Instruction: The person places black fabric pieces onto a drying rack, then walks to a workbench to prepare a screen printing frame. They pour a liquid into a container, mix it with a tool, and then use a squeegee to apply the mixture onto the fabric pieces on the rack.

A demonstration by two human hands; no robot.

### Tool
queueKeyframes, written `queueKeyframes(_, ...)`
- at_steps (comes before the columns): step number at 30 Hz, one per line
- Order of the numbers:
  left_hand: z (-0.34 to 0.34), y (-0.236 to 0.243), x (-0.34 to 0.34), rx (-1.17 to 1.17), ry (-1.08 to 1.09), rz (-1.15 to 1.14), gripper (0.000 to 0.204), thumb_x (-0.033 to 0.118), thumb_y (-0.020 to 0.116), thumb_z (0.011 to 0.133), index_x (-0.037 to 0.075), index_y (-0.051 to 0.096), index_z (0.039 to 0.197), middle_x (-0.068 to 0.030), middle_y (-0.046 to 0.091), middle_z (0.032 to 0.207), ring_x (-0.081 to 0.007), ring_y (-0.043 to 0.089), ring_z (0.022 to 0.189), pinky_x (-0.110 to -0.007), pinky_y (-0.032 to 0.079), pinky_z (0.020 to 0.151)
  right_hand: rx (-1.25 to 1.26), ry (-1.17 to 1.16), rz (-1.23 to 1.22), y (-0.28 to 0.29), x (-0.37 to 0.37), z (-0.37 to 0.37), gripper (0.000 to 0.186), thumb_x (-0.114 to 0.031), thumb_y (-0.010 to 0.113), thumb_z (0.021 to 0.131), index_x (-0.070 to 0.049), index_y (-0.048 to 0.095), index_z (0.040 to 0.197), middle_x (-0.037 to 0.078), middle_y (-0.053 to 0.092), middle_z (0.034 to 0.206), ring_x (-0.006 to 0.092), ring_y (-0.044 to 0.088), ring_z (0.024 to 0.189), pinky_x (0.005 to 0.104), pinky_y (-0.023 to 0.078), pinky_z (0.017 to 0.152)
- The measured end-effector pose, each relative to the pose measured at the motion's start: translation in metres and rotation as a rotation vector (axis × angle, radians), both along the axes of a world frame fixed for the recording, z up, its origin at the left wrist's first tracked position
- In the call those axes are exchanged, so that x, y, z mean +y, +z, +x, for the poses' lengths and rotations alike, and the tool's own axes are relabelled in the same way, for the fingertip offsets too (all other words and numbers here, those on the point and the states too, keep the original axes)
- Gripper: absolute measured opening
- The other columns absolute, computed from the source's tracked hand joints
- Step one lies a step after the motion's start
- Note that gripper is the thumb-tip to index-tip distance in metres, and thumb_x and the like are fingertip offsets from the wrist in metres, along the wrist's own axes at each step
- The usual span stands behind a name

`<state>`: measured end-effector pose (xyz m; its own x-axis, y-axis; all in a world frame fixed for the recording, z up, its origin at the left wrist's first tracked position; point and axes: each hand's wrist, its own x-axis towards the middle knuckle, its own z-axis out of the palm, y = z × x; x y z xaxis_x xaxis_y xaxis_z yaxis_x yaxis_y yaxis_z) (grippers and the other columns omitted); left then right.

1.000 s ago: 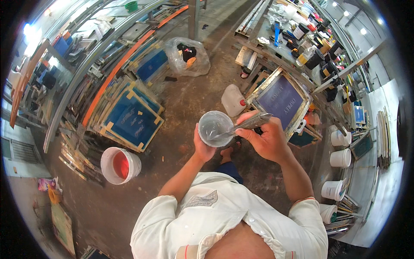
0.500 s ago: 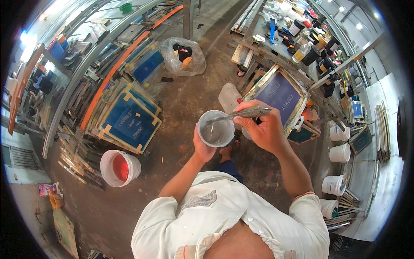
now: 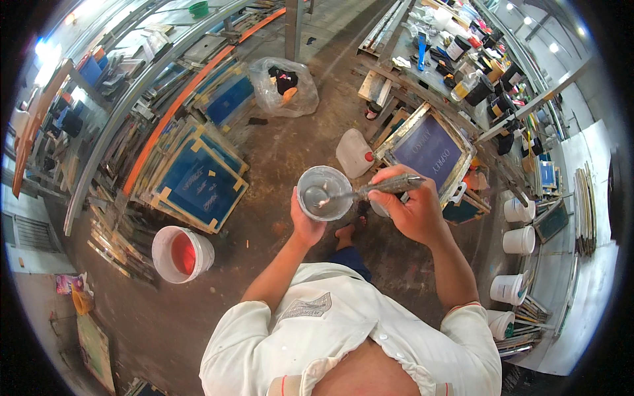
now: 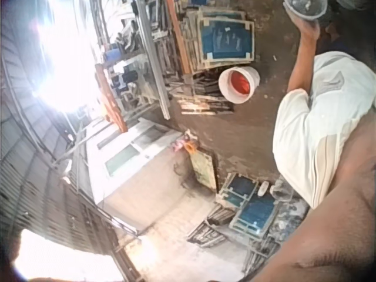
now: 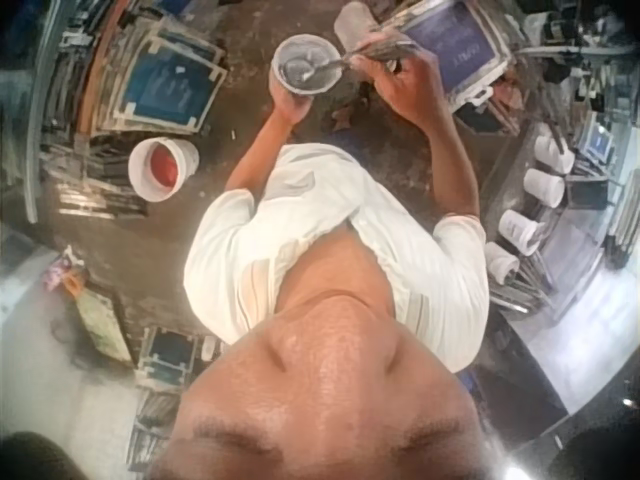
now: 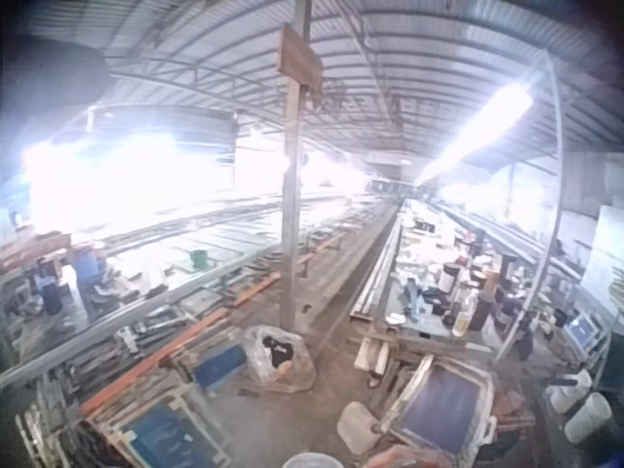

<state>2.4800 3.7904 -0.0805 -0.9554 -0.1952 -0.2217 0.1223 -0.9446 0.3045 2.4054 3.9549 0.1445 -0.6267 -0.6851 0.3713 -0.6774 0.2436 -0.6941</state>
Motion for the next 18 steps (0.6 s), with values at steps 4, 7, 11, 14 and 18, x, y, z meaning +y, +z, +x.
queueKeyframes(4,0.002,-0.005,0.007,0.039,-0.063,0.093,0.051,0.052,0.04,0.102,0.019,0.055,0.138,-0.0048,0.06,0.137,-0.026,0.059,0.124,-0.049,0.053,0.098,-0.157,0.09,-0.056,0.005,-0.009,0.001,0.017,-0.015,0.076,0.09,-0.004,0.069,0.1,0.009,0.073,0.091,0.0181,0.07,0.079,0.0312,0.053,0.07)
queueKeyframes(7,0.002,-0.005,0.007,0.07,-0.103,0.047,0.051,0.053,0.04,0.102,0.019,0.055,0.137,-0.0047,0.061,0.135,-0.0272,0.06,0.123,-0.051,0.053,0.097,-0.102,0.024,-0.141,-0.015,-0.011,-0.015,0.017,-0.015,0.076,0.09,-0.004,0.069,0.099,0.009,0.072,0.089,0.0196,0.069,0.077,0.0317,0.052,0.069)
queueKeyframes(11,0.002,-0.006,0.0,0.015,-0.023,0.035,0.053,0.054,0.04,0.101,0.02,0.056,0.138,-0.0031,0.062,0.135,-0.0258,0.059,0.125,-0.048,0.05,0.102,-0.076,-0.022,-0.012,0.0,0.003,-0.001,0.018,-0.016,0.078,0.089,-0.003,0.069,0.098,0.011,0.072,0.093,0.0202,0.069,0.082,0.0324,0.052,0.071)
queueKeyframes(14,0.003,-0.007,0.01,0.043,-0.054,0.083,0.057,0.057,0.033,0.105,0.018,0.056,0.139,-0.0027,0.061,0.137,-0.0246,0.056,0.129,-0.046,0.043,0.109,-0.218,0.08,0.012,0.008,-0.002,0.005,0.018,-0.015,0.078,0.089,-0.004,0.069,0.099,0.01,0.072,0.095,0.0198,0.069,0.084,0.0326,0.052,0.072)
queueKeyframes(18,0.001,0.007,0.014,0.078,-0.102,0.013,0.051,0.051,0.039,0.103,0.018,0.056,0.139,-0.0033,0.06,0.138,-0.0238,0.057,0.129,-0.045,0.045,0.108,-0.035,0.092,-0.098,-0.003,-0.008,-0.013,0.017,-0.014,0.078,0.088,-0.004,0.069,0.1,0.009,0.073,0.096,0.0191,0.068,0.081,0.0322,0.052,0.071)
